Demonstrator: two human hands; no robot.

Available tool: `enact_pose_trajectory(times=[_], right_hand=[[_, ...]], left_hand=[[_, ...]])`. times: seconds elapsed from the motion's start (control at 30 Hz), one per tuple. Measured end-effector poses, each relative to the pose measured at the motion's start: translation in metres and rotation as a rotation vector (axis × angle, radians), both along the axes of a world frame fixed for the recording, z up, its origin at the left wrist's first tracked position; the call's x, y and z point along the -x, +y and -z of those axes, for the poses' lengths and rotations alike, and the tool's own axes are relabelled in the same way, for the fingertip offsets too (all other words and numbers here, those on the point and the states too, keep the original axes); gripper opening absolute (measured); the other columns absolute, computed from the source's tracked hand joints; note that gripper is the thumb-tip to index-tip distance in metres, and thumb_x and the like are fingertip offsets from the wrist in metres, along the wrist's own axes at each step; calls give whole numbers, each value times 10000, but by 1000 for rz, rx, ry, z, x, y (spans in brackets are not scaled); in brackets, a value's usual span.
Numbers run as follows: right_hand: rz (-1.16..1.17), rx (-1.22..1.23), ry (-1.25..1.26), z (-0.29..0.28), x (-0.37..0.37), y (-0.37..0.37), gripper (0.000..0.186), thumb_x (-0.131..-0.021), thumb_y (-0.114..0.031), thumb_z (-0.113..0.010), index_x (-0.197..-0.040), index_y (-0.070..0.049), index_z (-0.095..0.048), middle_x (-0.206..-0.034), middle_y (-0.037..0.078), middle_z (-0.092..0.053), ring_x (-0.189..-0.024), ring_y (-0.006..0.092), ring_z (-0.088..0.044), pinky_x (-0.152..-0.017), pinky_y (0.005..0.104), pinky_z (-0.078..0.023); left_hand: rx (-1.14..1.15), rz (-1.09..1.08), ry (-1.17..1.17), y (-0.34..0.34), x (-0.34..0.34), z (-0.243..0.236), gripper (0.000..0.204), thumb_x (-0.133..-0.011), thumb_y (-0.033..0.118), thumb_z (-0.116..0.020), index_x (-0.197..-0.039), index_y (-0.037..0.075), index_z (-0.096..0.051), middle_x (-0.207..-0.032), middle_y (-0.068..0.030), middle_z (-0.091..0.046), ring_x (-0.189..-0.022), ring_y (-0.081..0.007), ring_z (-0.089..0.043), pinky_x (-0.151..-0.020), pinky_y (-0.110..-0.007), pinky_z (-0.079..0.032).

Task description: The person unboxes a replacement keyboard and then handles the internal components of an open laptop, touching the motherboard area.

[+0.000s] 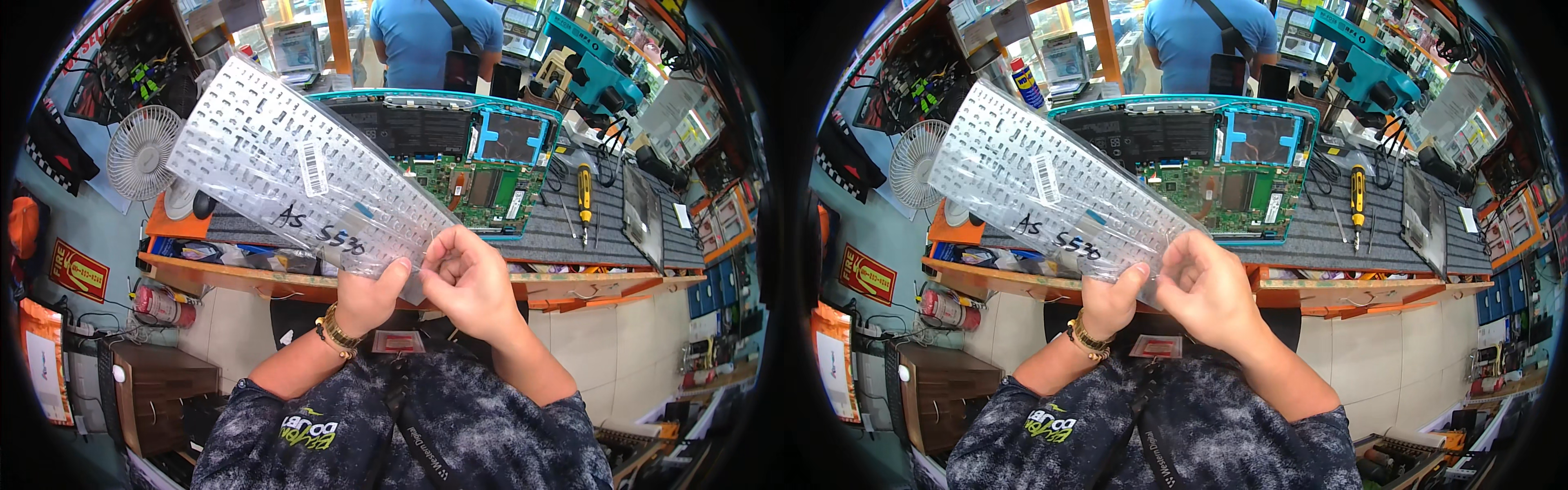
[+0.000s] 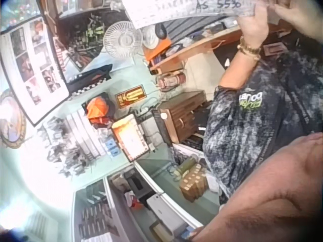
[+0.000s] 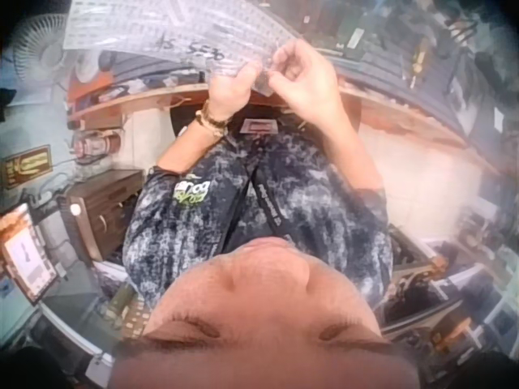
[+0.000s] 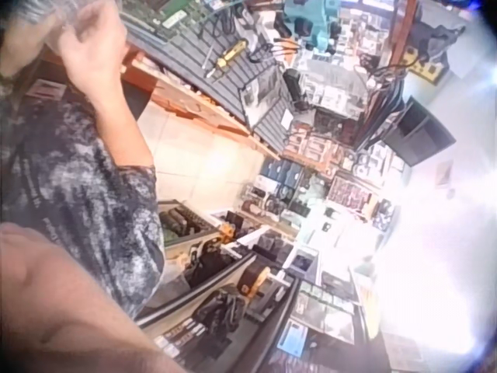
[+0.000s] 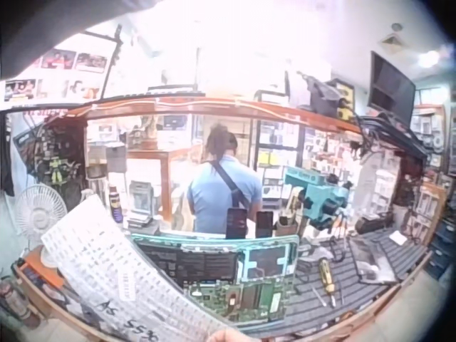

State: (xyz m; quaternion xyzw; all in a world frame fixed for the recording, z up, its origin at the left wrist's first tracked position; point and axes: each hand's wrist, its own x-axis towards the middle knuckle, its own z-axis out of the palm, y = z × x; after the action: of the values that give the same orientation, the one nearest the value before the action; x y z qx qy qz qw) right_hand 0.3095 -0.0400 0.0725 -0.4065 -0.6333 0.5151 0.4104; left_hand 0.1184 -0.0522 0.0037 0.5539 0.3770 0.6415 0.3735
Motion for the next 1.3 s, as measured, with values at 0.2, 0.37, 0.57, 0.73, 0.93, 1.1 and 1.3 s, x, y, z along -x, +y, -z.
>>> enact_pose_trajectory(times=[0.2,0.37,0.57,0.73,0.93,1.1,1.3], right_hand=[[-31,44,163,4,-4,3,95,-1042,-16,-741,-1078,-14,-653,-909,-20,-707,-720,28,-664,-615,239,-508],[-63,135,153,-10,-8,1,79,-1078,-44,-737,-1088,-23,-662,-923,-8,-727,-687,39,-673,-587,234,-514],[-38,100,153,-8,-10,1,63,-1088,-45,-733,-1056,-10,-691,-922,-6,-743,-624,20,-608,-567,222,-478],[-51,-122,173,8,-5,-1,39,-1073,-16,-751,-1059,9,-725,-1003,10,-772,-652,24,-545,-591,236,-434],[-91,-406,58,-3,1,-6,76,-1027,9,-771,-1095,2,-739,-1293,100,-759,-765,82,-634,-635,265,-495],[-60,-503,54,3,-7,7,144,-1015,55,-742,-1143,-11,-730,-1224,103,-776,-664,72,-612,-612,266,-485],[-101,-226,-74,-8,-17,7,255,-1035,133,-634,-1270,36,-612,-1229,84,-726,-900,38,-683,-742,227,-559]], left_hand=[[10,-16,-38,-2,-3,-1,272,-1029,27,-685,-1272,-37,-788,-1221,-105,-833,-1115,-215,-783,-994,-410,-609],[42,39,-123,-4,-3,-7,272,-1026,11,-667,-1264,-33,-790,-1227,-102,-830,-1114,-197,-773,-1000,-390,-599],[77,63,-188,-7,-7,-18,219,-1098,83,-751,-1269,-45,-798,-1221,-80,-830,-1096,-159,-755,-992,-367,-596],[26,-134,-80,-7,-11,-25,240,-1071,82,-834,-1272,-44,-796,-1230,-86,-826,-1100,-173,-764,-998,-374,-600],[39,-155,-393,4,-11,-21,289,-1095,112,-800,-1340,-33,-753,-1259,-82,-801,-1114,-167,-741,-1009,-355,-585],[88,-52,-442,7,-12,-23,307,-1139,130,-750,-1396,-36,-720,-1314,-62,-773,-1162,-132,-703,-1013,-345,-572],[47,89,-237,2,2,-19,402,-1079,42,-710,-1466,-62,-678,-1386,-103,-763,-1257,-189,-711,-1095,-378,-565]])
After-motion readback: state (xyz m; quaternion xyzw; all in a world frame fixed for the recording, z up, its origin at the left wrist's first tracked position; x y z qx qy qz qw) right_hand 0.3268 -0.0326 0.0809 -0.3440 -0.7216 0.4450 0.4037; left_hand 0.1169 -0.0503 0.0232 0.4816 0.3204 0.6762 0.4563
